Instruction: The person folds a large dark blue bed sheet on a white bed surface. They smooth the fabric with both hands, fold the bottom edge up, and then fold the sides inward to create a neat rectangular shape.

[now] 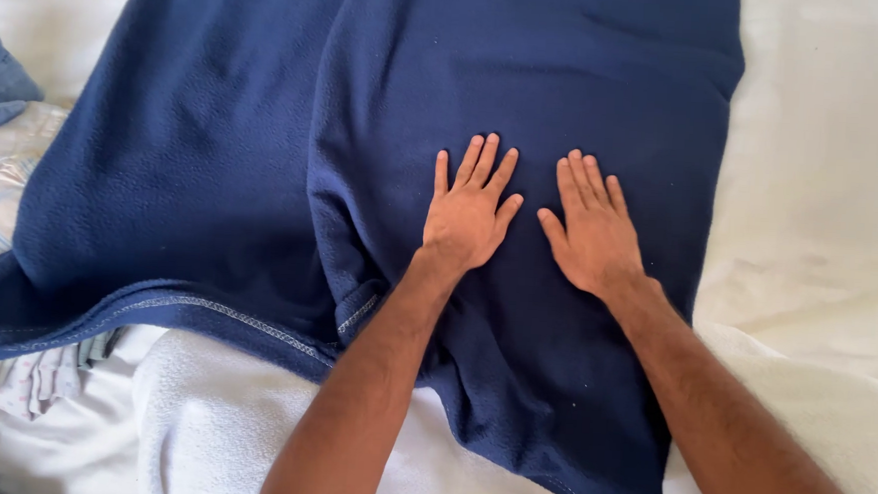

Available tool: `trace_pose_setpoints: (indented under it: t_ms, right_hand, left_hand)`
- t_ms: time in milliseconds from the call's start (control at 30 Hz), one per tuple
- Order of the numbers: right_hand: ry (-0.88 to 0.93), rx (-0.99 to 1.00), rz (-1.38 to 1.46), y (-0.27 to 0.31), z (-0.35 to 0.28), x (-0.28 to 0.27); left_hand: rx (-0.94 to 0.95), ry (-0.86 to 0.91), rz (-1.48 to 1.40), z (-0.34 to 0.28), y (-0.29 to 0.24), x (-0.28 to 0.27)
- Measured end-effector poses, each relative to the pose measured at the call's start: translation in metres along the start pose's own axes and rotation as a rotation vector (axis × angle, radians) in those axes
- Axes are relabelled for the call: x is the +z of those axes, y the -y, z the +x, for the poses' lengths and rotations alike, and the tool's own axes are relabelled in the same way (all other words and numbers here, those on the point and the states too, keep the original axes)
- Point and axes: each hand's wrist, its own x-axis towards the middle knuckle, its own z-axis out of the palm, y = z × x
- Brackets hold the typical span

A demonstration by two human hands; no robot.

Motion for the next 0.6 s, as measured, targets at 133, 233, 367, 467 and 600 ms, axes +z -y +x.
trace_pose_setpoints:
  t_ms: [133,233,367,467,600]
  right_hand:
    - [0.007,0.008,-0.024,-0.010,0.008,-0.001]
    - [0.046,0.047,-0.052,-0.017,0.010,-0.002]
    - [0.030,0.117,-0.038,-0.020,0.006,0.000]
    - [0.017,0.152,-0.034,-0.023,0.002,0.003]
    - [0.004,0.197,-0.029,-0.024,-0.001,0.003]
  left_hand:
    - [0.039,0.043,-0.018,0.007,0.024,-0.013]
    - [0.010,0.040,-0.020,0.006,0.033,-0.013]
    - [-0.139,-0.021,0.023,0.004,0.036,-0.005]
    - [-0.233,-0.050,0.033,0.002,0.036,0.000]
    - [-0.338,-0.080,0.041,-0.001,0.033,0.001]
